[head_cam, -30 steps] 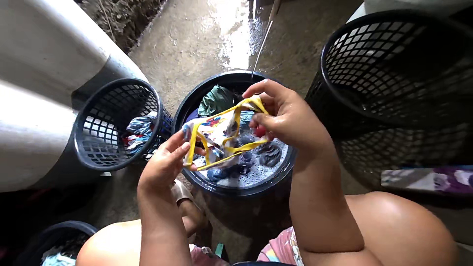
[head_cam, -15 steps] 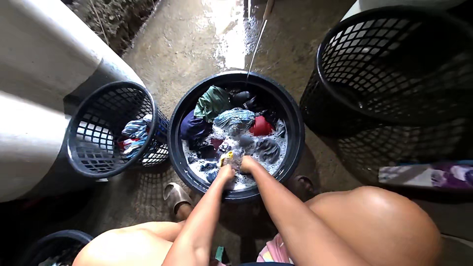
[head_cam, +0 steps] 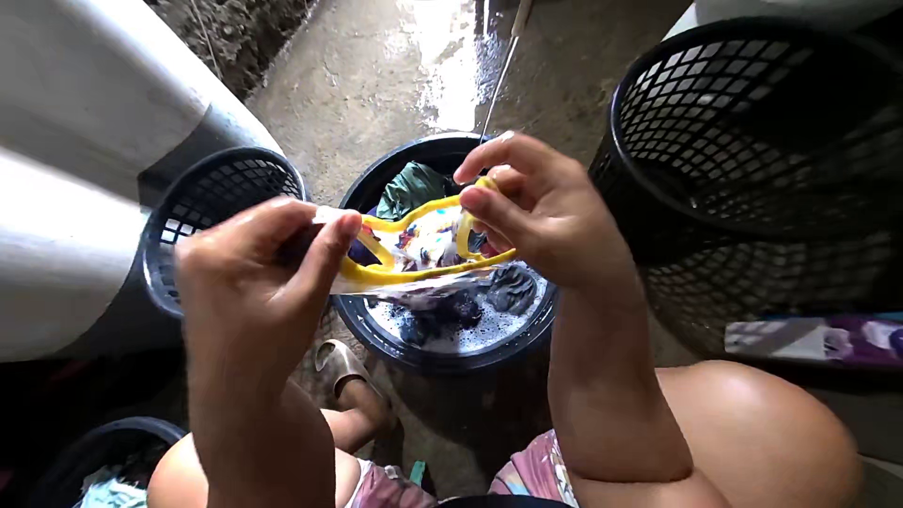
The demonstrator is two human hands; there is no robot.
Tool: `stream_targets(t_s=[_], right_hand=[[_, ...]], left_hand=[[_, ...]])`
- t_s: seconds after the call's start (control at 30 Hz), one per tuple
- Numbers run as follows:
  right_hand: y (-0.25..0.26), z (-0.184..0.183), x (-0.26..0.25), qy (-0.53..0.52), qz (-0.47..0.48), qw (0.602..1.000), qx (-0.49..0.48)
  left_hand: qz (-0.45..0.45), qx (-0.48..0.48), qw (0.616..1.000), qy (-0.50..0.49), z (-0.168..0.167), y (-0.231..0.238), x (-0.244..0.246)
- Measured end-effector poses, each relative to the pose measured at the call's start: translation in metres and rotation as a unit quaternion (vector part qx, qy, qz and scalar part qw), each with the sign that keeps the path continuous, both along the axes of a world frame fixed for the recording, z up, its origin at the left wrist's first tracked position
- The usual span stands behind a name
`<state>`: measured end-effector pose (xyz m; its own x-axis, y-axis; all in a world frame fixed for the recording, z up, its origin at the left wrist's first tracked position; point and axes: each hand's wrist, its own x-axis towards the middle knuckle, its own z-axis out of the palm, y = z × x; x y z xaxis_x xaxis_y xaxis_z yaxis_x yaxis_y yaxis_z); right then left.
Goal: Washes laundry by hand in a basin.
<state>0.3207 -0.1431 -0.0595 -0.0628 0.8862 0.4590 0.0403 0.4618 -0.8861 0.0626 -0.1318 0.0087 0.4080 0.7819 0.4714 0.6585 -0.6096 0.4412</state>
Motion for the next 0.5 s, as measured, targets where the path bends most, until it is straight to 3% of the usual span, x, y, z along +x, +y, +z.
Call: stream_targets(t_s=[0.07, 0.1, 0.2, 0.3, 0.43, 0.5], right_hand=[[-0.008, 0.014, -0.010, 0.036, 0.036, 0.995, 0.089], [-0.008, 0.013, -0.016, 0.034, 0.052, 0.994, 0.088], [0.009, -0.013, -0.032, -0.080, 0.051, 0.995, -0.038], [0.043, -0.086, -0.049, -0.190, 0.048, 0.945, -0.263], [0.047, -0.229, -0.065, -0.305, 0.062, 0.827, -0.468], [0.034, -0.273, -0.064, -0.319, 0.077, 0.790, -0.518]], left_hand=[[-0.084, 0.060, 0.994, -0.037, 0.012, -0.001, 0.010], [-0.119, 0.067, 0.990, -0.040, 0.013, 0.004, 0.019], [-0.162, -0.017, 0.987, 0.008, -0.013, 0.023, 0.043], [-0.089, -0.178, 0.967, 0.158, -0.077, 0.044, 0.049], [-0.016, -0.393, 0.869, 0.300, -0.181, 0.053, 0.035], [-0.011, -0.469, 0.820, 0.329, -0.212, 0.049, 0.029]])
